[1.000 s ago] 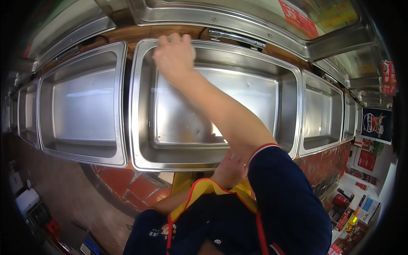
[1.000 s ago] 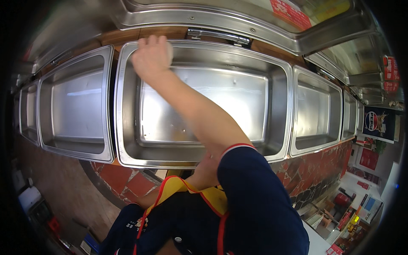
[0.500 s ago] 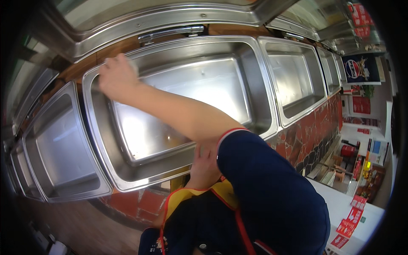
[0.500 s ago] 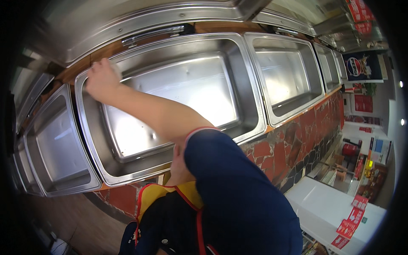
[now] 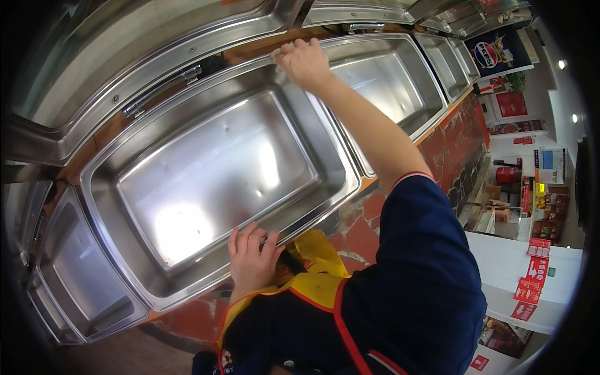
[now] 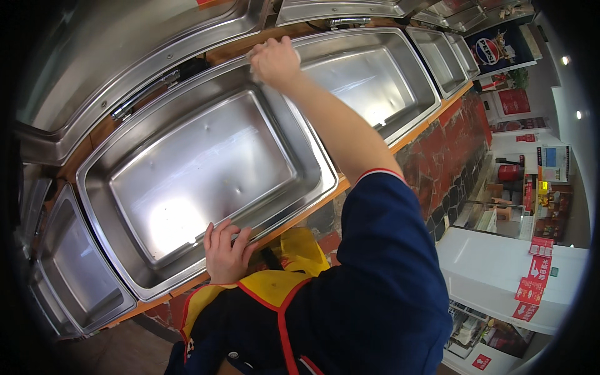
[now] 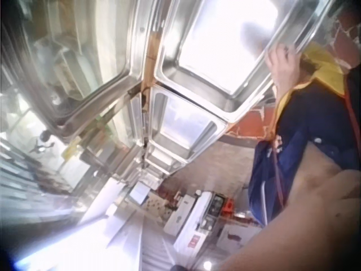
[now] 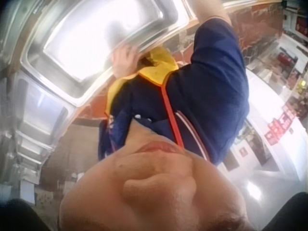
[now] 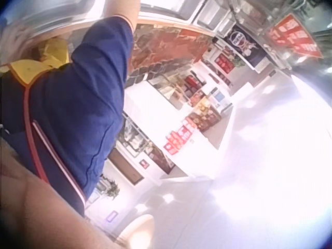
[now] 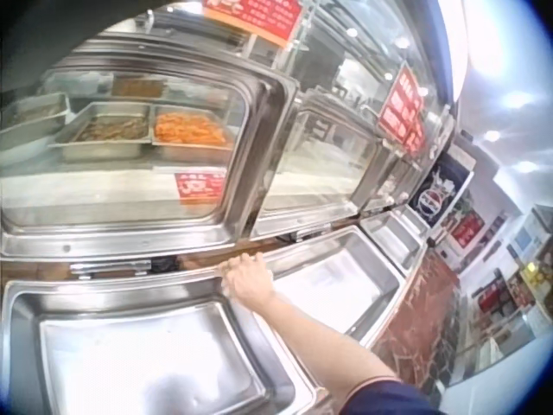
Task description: The person wipes the edges and surfaces of several stainless steel food trays on a buffet counter using a white cloth. The person moves along the counter, cleaning each tray in sequence.
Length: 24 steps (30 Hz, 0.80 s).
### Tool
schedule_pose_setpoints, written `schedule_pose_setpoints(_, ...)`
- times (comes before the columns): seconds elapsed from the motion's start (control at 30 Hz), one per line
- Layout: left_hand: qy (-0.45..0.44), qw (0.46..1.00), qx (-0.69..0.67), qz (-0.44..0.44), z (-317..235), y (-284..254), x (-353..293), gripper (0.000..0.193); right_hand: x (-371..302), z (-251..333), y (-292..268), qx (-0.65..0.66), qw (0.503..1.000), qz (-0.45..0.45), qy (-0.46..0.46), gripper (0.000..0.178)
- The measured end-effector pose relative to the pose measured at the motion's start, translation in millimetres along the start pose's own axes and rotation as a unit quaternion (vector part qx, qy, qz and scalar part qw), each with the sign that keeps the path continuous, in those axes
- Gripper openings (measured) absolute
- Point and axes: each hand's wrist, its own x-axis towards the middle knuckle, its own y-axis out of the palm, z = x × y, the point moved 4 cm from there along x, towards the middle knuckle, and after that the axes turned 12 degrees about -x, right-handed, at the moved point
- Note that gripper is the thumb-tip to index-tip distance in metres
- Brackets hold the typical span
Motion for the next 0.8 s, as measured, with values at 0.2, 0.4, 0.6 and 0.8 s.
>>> schedule_pose_setpoints(0.2, -0.018, 0.999, 0.026, 0.012, -2.9, -2.3, 0.4, 0.04, -2.3, -66.2, 8.9, 0.086, 0.988, 0.124, 0.036, 0.026)
schedule_pose_setpoints(0.4, -0.006, 0.999, 0.03, 0.03, 1.6, -5.3, 0.9, 0.044, 10.6, -55.6, 51.4, 0.144, 0.988, 0.054, 0.018, 0.035)
schedule_pose_setpoints(0.6, -0.041, 0.998, 0.046, 0.025, -8.3, -7.3, 2.5, 0.041, -36.2, -47.8, 38.4, 0.232, 0.971, 0.019, -0.054, 0.033)
schedule_pose_setpoints(0.8, -0.055, 0.996, 0.033, 0.066, -8.6, -8.2, 8.2, 0.038, -16.9, -53.6, 47.1, 0.095, 0.99, -0.055, -0.084, 0.03)
